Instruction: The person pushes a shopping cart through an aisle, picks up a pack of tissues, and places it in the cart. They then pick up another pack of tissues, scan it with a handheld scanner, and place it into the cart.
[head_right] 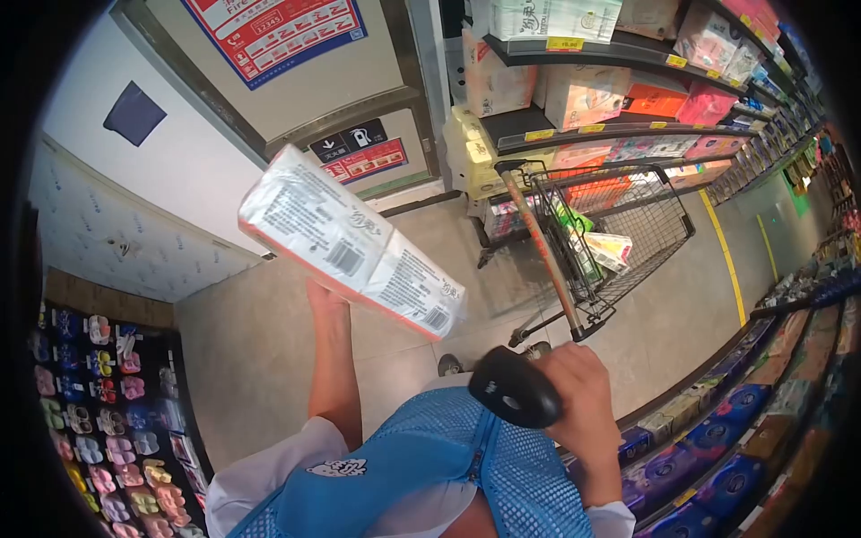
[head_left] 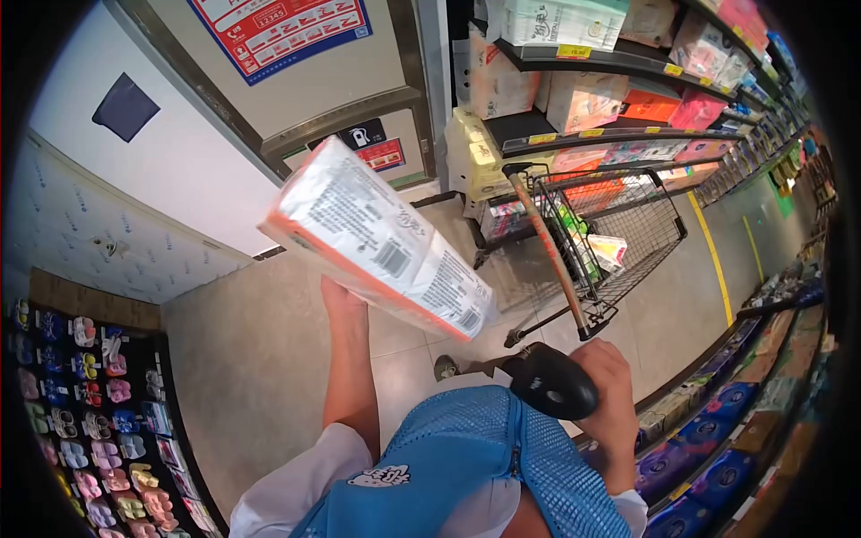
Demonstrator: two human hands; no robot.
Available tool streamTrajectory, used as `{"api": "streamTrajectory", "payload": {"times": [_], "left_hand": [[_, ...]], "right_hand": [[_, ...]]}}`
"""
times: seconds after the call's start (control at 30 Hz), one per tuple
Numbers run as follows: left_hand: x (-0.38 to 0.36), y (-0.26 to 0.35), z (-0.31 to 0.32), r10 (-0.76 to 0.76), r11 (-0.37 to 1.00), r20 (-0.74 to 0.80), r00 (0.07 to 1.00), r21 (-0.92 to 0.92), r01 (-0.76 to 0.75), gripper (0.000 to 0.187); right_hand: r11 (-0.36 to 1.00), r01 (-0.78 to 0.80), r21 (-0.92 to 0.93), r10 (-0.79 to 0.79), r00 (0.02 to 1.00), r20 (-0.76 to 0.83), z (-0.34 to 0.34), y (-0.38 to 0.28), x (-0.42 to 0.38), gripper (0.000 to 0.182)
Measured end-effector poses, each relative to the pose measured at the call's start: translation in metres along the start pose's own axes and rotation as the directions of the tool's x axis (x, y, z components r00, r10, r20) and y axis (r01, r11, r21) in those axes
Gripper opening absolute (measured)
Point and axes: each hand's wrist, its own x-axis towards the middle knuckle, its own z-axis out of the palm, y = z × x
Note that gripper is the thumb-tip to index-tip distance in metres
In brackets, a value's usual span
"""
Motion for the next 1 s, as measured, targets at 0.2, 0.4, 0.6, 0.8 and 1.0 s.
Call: {"api": "streamTrajectory", "payload": {"times": [0.2,0.4,0.6,0.8,1.0], "left_hand": [[0.0,0.007,-0.015,-0.017,0.997,0.178,0.984,-0.074,0.031,0.042],[-0.005,0.005,-0.026,0.111,0.951,0.199,0.974,0.264,-0.163,0.038],[0.001,0.01,-0.027,-0.068,0.996,0.094,0.993,0.061,0.062,0.042],[-0.003,-0.001,0.0,-0.102,0.994,0.118,0.988,-0.012,0.104,0.046],[0.001,-0.012,0.058,0.123,0.977,0.148,0.981,0.154,-0.146,0.035]], "right_hand": [[0.998,-0.002,-0.068,0.007,0.998,0.068,0.017,-0.002,0.005,0.031],[0.993,-0.044,-0.108,0.052,0.996,0.076,0.031,0.008,0.003,0.032],[0.994,-0.092,-0.056,0.092,0.996,0.005,0.041,0.016,0.004,0.032],[0.991,-0.09,-0.096,0.097,0.992,0.075,0.026,0.046,0.018,0.029],[0.972,-0.23,-0.049,0.224,0.969,-0.102,0.016,0.104,0.008,0.025]]}}
